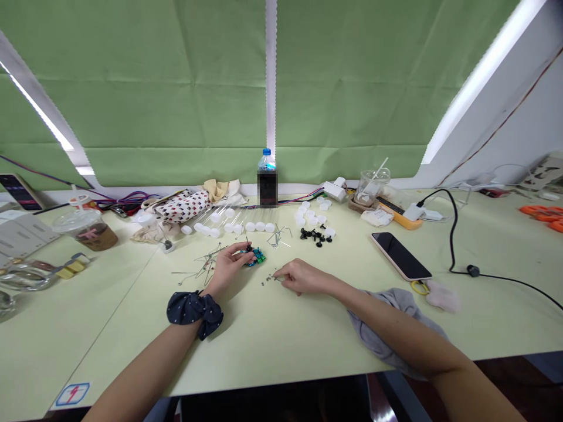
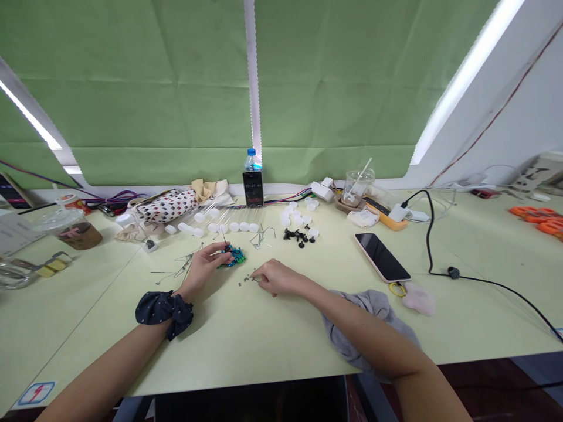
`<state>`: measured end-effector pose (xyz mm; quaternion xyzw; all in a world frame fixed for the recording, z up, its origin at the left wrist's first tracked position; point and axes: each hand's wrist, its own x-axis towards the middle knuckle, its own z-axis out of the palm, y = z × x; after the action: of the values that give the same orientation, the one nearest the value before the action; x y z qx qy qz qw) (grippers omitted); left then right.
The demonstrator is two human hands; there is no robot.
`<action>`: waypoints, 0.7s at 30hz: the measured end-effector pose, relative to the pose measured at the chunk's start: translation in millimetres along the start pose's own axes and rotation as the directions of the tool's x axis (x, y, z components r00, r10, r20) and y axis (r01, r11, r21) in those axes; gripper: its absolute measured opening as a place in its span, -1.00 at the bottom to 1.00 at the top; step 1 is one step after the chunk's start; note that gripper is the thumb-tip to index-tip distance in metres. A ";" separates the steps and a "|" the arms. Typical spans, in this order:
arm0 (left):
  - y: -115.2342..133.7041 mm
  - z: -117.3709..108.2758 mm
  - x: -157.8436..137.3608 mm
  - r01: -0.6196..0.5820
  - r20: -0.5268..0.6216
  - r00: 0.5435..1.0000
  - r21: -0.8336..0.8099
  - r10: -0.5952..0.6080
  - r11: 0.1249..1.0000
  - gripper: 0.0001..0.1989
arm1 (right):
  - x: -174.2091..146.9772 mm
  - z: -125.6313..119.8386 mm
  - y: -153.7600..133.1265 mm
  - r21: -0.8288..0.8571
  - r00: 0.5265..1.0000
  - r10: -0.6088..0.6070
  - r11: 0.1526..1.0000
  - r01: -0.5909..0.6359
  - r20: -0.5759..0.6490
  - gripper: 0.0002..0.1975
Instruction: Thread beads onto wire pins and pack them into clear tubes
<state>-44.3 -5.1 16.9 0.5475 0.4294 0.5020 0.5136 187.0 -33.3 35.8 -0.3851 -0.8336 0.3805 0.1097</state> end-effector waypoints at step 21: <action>-1.1 -0.5 -0.3 -0.018 0.007 1.000 0.011 0.018 1.000 -0.51 | -1.1 0.0 -0.6 -0.091 0.997 -0.081 0.993 0.080 -0.011 -0.77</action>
<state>-44.8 -5.2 15.8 0.5558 0.4256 0.5023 0.5075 187.4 -34.3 36.4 -0.3587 -0.8639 0.3347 0.1137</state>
